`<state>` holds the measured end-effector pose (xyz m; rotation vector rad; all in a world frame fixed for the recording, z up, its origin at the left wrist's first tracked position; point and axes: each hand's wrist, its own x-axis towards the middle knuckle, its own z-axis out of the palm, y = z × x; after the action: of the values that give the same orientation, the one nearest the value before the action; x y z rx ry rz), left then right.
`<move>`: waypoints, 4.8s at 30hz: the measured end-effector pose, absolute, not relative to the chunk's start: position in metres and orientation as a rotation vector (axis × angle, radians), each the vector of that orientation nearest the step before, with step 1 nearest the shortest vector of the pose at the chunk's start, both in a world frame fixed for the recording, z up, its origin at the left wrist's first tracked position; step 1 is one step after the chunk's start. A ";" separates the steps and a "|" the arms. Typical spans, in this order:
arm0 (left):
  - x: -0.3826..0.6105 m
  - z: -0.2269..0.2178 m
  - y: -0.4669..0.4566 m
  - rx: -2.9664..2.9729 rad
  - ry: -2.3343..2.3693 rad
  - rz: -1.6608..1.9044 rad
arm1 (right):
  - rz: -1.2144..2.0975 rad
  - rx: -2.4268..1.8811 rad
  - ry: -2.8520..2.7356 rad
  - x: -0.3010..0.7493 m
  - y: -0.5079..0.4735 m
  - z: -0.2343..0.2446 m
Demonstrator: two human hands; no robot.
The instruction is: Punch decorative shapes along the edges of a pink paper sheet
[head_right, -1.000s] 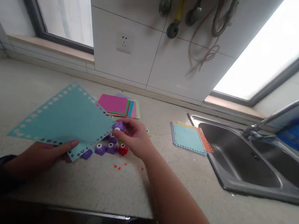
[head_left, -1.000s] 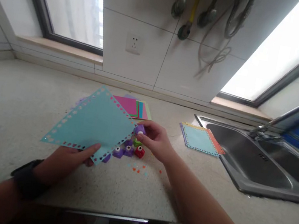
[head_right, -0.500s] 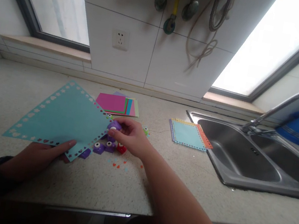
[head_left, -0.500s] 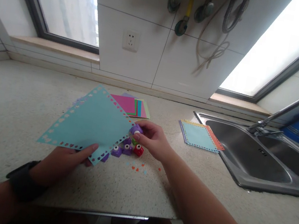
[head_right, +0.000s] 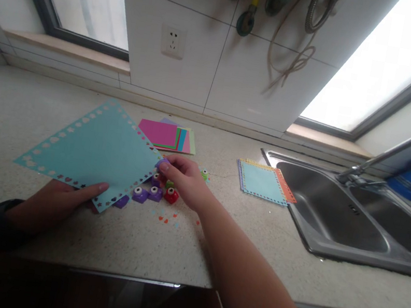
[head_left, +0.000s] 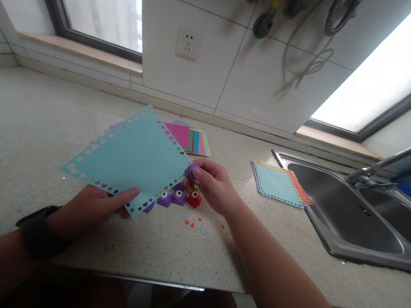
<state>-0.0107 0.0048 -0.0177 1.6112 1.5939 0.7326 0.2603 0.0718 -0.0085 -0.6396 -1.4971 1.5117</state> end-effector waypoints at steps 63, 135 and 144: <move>-0.009 -0.014 0.003 1.655 1.486 0.746 | 1.563 -0.630 -1.456 0.256 0.071 -0.004; -0.003 -0.028 -0.035 1.954 1.248 0.925 | 0.890 -0.889 -1.140 0.285 -0.018 0.012; 0.004 -0.027 -0.067 2.247 1.292 0.855 | 0.799 -0.858 -1.032 0.295 -0.013 0.045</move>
<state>0.0037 -0.0674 -0.0268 2.2473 1.2919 0.8553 0.2947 -0.0125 0.0452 -0.8582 -1.0317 0.7992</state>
